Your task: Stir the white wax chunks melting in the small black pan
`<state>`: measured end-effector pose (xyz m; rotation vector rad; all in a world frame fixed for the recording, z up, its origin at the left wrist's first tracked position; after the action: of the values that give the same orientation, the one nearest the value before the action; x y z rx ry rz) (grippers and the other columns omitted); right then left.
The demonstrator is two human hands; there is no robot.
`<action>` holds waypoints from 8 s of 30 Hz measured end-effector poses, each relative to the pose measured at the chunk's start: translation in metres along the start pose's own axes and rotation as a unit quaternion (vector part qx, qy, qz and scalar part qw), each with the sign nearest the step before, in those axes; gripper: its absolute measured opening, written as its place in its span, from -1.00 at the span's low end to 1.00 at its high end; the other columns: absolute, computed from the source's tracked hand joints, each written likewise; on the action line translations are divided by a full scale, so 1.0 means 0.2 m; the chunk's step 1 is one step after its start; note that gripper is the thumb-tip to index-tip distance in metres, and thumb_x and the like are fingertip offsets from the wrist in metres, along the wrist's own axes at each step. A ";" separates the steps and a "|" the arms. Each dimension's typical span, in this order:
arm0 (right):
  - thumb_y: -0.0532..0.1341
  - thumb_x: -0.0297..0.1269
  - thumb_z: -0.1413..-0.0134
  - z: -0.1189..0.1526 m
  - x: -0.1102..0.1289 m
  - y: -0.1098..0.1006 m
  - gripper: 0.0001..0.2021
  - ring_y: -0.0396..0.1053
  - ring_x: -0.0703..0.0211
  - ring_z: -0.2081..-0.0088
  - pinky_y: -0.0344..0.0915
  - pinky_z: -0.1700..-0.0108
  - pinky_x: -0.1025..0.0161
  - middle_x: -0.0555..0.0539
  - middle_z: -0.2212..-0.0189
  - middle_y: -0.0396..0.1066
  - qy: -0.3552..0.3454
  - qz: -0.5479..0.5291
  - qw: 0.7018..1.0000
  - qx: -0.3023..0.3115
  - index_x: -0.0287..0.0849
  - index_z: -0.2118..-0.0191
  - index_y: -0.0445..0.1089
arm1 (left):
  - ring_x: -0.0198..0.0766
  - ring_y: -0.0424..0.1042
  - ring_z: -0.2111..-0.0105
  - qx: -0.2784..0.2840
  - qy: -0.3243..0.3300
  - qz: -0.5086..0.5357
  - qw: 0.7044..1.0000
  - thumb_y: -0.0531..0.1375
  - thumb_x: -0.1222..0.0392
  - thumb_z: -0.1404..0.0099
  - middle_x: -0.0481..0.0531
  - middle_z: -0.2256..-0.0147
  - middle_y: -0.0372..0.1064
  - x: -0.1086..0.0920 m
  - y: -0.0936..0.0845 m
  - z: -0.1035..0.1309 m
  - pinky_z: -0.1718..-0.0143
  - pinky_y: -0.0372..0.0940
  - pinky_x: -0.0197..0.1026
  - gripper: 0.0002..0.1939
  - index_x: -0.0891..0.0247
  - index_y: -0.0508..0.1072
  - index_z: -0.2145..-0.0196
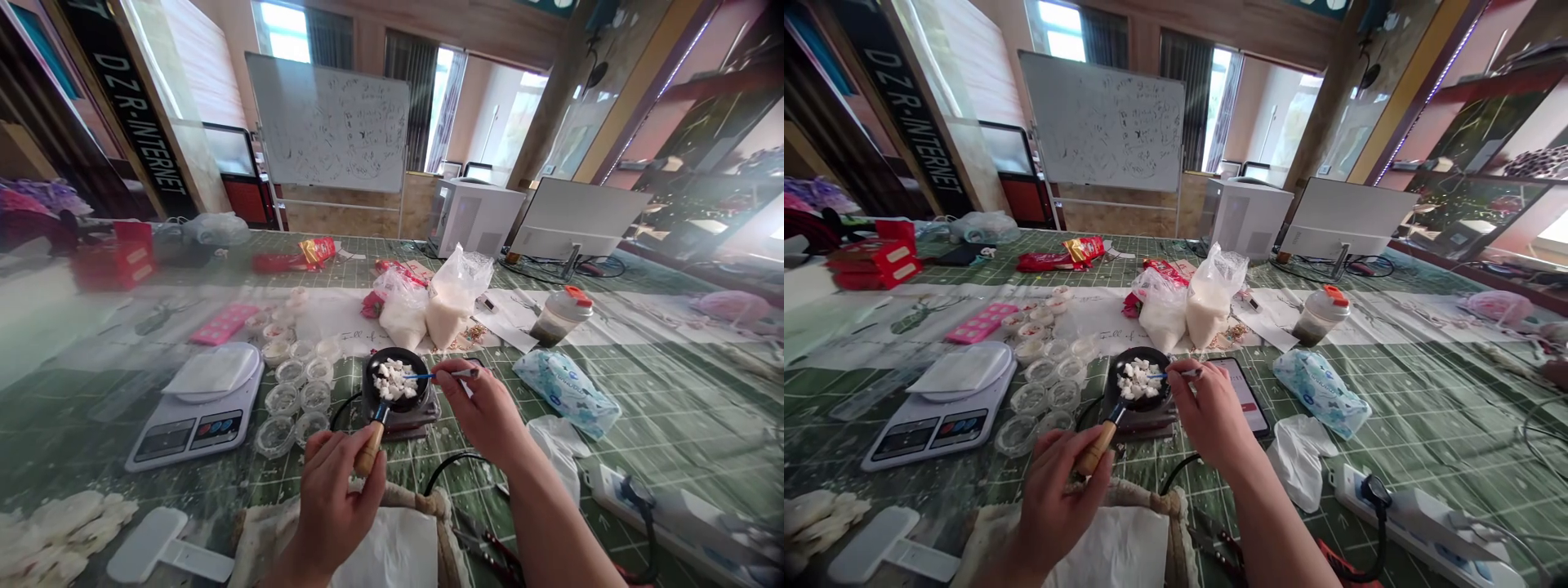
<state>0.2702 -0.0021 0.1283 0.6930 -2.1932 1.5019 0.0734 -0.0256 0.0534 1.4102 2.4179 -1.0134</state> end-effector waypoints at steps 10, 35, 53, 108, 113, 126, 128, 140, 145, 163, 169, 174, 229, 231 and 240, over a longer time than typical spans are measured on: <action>-0.01 -0.10 -0.20 0.00 -0.03 0.00 -0.69 0.36 0.15 0.29 0.21 0.21 0.24 -0.03 0.29 0.45 0.016 -0.043 0.999 0.027 -0.13 0.35 0.39 | -0.25 0.40 0.38 -0.010 -0.084 -0.013 0.996 0.12 0.16 -0.25 0.01 0.35 0.41 0.07 0.00 0.01 0.21 0.25 -0.14 -0.79 0.24 0.32 0.15; 0.02 -0.20 -0.21 -0.02 0.02 0.08 -0.75 0.36 0.17 0.17 0.18 0.10 0.22 -0.01 0.24 0.47 -0.040 -0.037 0.998 -0.022 -0.06 0.13 0.40 | -0.20 0.43 0.28 -0.010 -0.213 0.074 0.974 0.14 0.10 -0.24 0.11 0.24 0.42 0.17 0.04 0.06 0.24 0.37 -0.15 -0.72 0.24 0.36 0.12; -0.02 -0.16 -0.22 0.00 0.01 -0.02 -0.72 0.37 0.13 0.23 0.15 0.11 0.19 -0.02 0.30 0.49 -0.026 0.016 0.999 -0.027 -0.10 0.25 0.41 | -0.19 0.46 0.26 -0.009 -0.241 0.124 0.963 0.11 0.10 -0.27 0.14 0.23 0.41 0.20 0.05 0.08 0.27 0.37 -0.19 -0.71 0.26 0.35 0.09; 0.03 -0.23 -0.21 0.02 0.07 0.09 -0.78 0.33 0.13 0.17 0.11 0.05 0.15 -0.03 0.28 0.48 -0.065 0.013 0.997 -0.042 -0.10 0.19 0.41 | -0.22 0.43 0.27 -0.019 -0.256 0.147 0.955 0.14 0.09 -0.25 0.12 0.23 0.38 0.20 0.05 0.08 0.25 0.36 -0.20 -0.71 0.26 0.36 0.10; 0.04 -0.22 -0.21 0.01 0.04 0.07 -0.77 0.32 0.10 0.15 0.08 0.02 0.10 -0.03 0.29 0.49 -0.054 0.048 0.997 -0.039 -0.10 0.16 0.40 | -0.21 0.42 0.25 -0.020 -0.258 0.138 0.956 0.14 0.09 -0.25 0.12 0.23 0.38 0.21 0.05 0.08 0.21 0.35 -0.17 -0.71 0.25 0.37 0.10; 0.00 -0.20 -0.21 0.02 0.04 -0.02 -0.76 0.35 0.12 0.19 0.10 0.07 0.16 -0.02 0.27 0.49 -0.042 0.033 0.998 -0.043 -0.10 0.25 0.39 | -0.23 0.43 0.28 -0.025 -0.256 0.150 0.955 0.15 0.10 -0.24 0.12 0.23 0.38 0.21 0.05 0.09 0.28 0.36 -0.22 -0.71 0.25 0.37 0.10; -0.01 -0.19 -0.22 0.03 0.04 -0.02 -0.75 0.36 0.13 0.21 0.11 0.09 0.18 -0.02 0.28 0.49 -0.046 0.029 0.998 -0.039 -0.10 0.28 0.39 | -0.23 0.44 0.28 -0.025 -0.255 0.151 0.955 0.15 0.10 -0.24 0.11 0.22 0.38 0.21 0.05 0.09 0.27 0.36 -0.21 -0.71 0.25 0.36 0.10; 0.00 -0.19 -0.21 0.01 0.01 0.00 -0.76 0.35 0.10 0.21 0.07 0.06 0.11 -0.01 0.35 0.49 -0.015 0.076 0.997 -0.014 -0.09 0.25 0.39 | -0.20 0.43 0.25 -0.023 -0.259 0.148 0.954 0.15 0.10 -0.24 0.11 0.22 0.38 0.21 0.05 0.09 0.24 0.35 -0.19 -0.71 0.23 0.36 0.10; 0.00 -0.21 -0.22 0.03 0.05 -0.01 -0.77 0.35 0.15 0.20 0.11 0.08 0.17 0.00 0.29 0.49 -0.038 0.041 0.998 -0.010 -0.08 0.23 0.39 | -0.22 0.43 0.26 -0.024 -0.261 0.152 0.953 0.15 0.09 -0.24 0.10 0.22 0.37 0.22 0.05 0.10 0.23 0.35 -0.19 -0.71 0.23 0.36 0.10; 0.00 -0.22 -0.21 0.03 0.06 -0.02 -0.76 0.35 0.13 0.20 0.11 0.06 0.14 -0.03 0.30 0.49 -0.033 0.049 0.998 -0.022 -0.09 0.26 0.40 | -0.23 0.42 0.26 -0.023 -0.257 0.152 0.954 0.15 0.10 -0.24 0.10 0.21 0.36 0.21 0.05 0.10 0.23 0.35 -0.20 -0.71 0.24 0.37 0.10; -0.01 -0.23 -0.21 0.04 0.06 -0.01 -0.76 0.35 0.12 0.21 0.12 0.11 0.15 -0.02 0.34 0.49 -0.029 0.061 0.998 0.000 -0.09 0.26 0.40 | -0.23 0.42 0.27 -0.022 -0.260 0.150 0.954 0.15 0.10 -0.24 0.10 0.21 0.35 0.21 0.05 0.09 0.24 0.35 -0.20 -0.71 0.24 0.36 0.10; -0.01 -0.24 -0.21 0.05 0.07 -0.02 -0.75 0.34 0.13 0.22 0.11 0.10 0.17 -0.01 0.29 0.48 -0.048 0.061 0.997 -0.020 -0.09 0.31 0.40 | -0.24 0.42 0.29 -0.023 -0.251 0.148 0.956 0.15 0.11 -0.24 0.11 0.23 0.36 0.20 0.05 0.08 0.27 0.36 -0.23 -0.72 0.25 0.37 0.11; 0.06 -0.26 -0.20 0.03 0.10 0.11 -0.81 0.31 0.15 0.17 0.07 0.00 0.11 -0.01 0.29 0.48 -0.109 0.017 0.993 -0.030 -0.07 0.15 0.39 | -0.26 0.42 0.32 -0.029 -0.245 0.150 0.957 0.16 0.13 -0.24 0.12 0.24 0.39 0.20 0.04 0.09 0.35 0.37 -0.26 -0.73 0.25 0.38 0.11; 0.07 -0.27 -0.20 0.04 0.11 0.10 -0.81 0.31 0.14 0.17 0.07 0.00 0.10 -0.01 0.30 0.48 -0.124 0.022 0.991 -0.040 -0.07 0.15 0.39 | -0.27 0.42 0.33 -0.031 -0.240 0.155 0.958 0.16 0.13 -0.24 0.11 0.24 0.39 0.20 0.04 0.09 0.36 0.37 -0.27 -0.73 0.25 0.38 0.11; 0.08 -0.30 -0.18 0.04 0.13 0.12 -0.81 0.32 0.11 0.19 0.05 -0.05 0.03 -0.04 0.33 0.50 -0.142 0.070 0.986 -0.051 -0.12 0.17 0.40 | -0.26 0.43 0.33 -0.030 -0.240 0.142 0.960 0.15 0.13 -0.24 0.10 0.24 0.39 0.20 0.04 0.08 0.34 0.37 -0.25 -0.73 0.24 0.37 0.11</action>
<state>0.2343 -0.0066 0.1235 0.7722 -2.5611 1.4161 0.0557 -0.0043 0.0189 1.2629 1.8258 -1.0516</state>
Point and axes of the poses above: each hand's wrist, its own z-axis away from the middle knuckle, its own y-axis out of the palm, x = y × z, the point moved 4 cm from there along -z, towards the middle knuckle
